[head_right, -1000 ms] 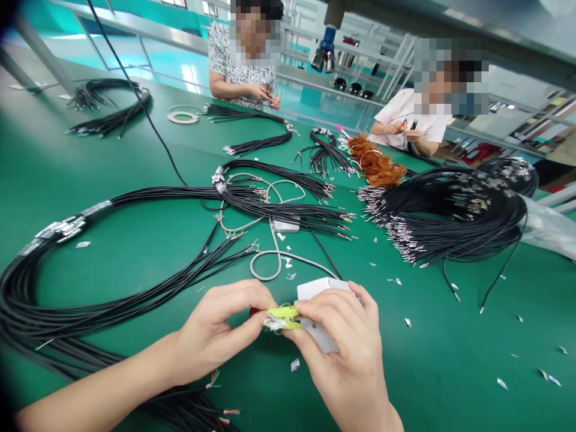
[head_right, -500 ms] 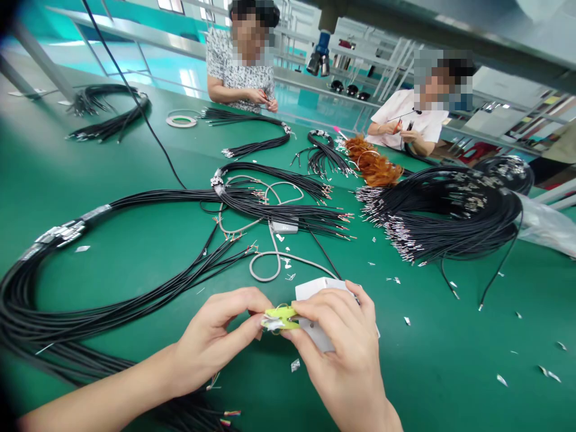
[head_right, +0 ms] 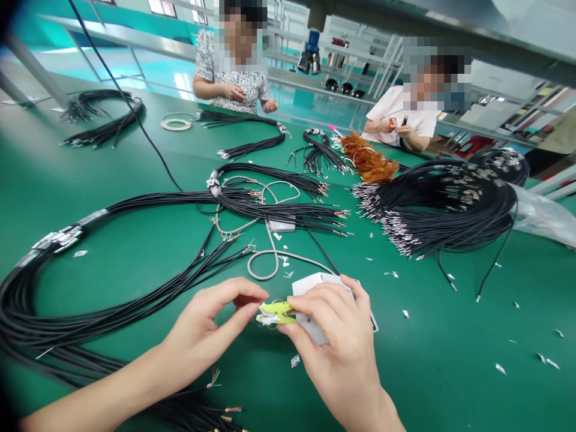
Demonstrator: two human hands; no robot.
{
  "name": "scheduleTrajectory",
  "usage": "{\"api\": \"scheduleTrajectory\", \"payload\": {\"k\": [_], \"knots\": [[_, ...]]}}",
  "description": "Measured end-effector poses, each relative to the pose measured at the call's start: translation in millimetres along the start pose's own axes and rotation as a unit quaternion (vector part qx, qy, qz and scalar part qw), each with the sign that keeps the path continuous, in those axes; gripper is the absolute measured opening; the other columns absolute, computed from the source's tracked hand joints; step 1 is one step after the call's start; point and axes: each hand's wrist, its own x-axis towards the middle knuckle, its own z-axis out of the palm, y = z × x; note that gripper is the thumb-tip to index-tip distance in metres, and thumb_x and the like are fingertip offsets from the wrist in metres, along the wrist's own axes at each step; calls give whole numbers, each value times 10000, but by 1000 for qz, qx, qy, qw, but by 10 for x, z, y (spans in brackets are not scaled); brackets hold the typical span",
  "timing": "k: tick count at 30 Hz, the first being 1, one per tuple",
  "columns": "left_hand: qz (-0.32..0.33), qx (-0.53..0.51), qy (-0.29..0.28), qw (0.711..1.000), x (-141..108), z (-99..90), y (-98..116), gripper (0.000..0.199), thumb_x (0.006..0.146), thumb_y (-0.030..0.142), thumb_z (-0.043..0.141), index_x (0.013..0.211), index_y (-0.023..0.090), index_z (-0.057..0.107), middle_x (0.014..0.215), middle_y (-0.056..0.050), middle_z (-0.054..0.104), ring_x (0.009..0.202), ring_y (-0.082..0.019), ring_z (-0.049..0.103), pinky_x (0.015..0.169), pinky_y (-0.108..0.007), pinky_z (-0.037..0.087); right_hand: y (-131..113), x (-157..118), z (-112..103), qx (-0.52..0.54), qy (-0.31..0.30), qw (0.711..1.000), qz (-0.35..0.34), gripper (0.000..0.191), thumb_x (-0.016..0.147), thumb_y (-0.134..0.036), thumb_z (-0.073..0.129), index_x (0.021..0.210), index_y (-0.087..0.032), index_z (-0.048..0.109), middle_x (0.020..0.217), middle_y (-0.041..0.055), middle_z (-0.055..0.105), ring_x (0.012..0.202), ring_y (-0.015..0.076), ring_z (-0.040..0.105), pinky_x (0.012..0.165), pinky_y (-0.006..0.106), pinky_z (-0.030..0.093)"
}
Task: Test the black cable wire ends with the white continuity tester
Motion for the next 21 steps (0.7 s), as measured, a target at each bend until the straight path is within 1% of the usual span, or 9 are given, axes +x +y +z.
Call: {"api": "scheduleTrajectory", "payload": {"k": [2, 4, 6, 11, 15, 18, 21], "knots": [[61, 9, 27, 998, 0, -37, 41, 151, 909, 83, 545, 979, 160, 654, 887, -33, 653, 819, -135, 608, 752, -238, 500, -4, 3, -4, 3, 0, 1000, 3, 156, 813, -222, 731, 930, -251, 632, 833, -21, 712, 845, 208, 651, 1011, 483, 294], [112, 26, 15, 993, 10, -79, 101, 178, 899, 61, 563, 1011, 160, 658, 945, -47, 637, 887, -140, 605, 808, -239, 500, -7, 8, -9, 5, -2, 1000, 7, 154, 815, -219, 729, 930, -253, 633, 836, -23, 712, 851, 207, 648, 1010, 481, 293], [134, 51, -3, 990, 26, -112, 162, 199, 892, 50, 572, 1029, 159, 665, 980, -56, 623, 911, -139, 602, 830, -234, 499, -7, 12, -13, 3, -3, 1000, 8, 143, 821, -227, 725, 928, -253, 633, 833, -25, 709, 850, 204, 644, 1012, 480, 289], [147, 104, -21, 983, 71, -116, 277, 181, 895, 70, 567, 1031, 150, 656, 974, -59, 610, 880, -142, 594, 796, -240, 504, 1, 3, -18, 3, -12, 1000, 8, 131, 834, -233, 714, 934, -252, 630, 843, -26, 704, 862, 197, 633, 1025, 474, 276], [127, 179, -41, 975, 75, -57, 340, 131, 916, 101, 530, 917, 165, 644, 891, -38, 608, 790, -152, 570, 716, -278, 487, -10, -13, -12, 9, -15, 1000, 10, 136, 831, -221, 715, 936, -251, 633, 846, -27, 700, 867, 192, 629, 1029, 467, 266], [129, 253, -39, 958, 43, -28, 371, 162, 911, 73, 495, 879, 159, 628, 865, -44, 603, 767, -175, 560, 682, -310, 470, -22, -14, 2, 12, -13, 1000, 10, 127, 832, -227, 712, 932, -249, 637, 848, -25, 700, 865, 191, 630, 1029, 462, 265], [155, 317, -69, 933, 4, -35, 381, 180, 894, 39, 468, 895, 143, 615, 907, -71, 598, 780, -205, 549, 667, -337, 458, -28, -8, 14, 13, -12, 1000, 13, 108, 839, -235, 703, 927, -254, 642, 849, -30, 705, 866, 190, 634, 1036, 458, 259]]}}
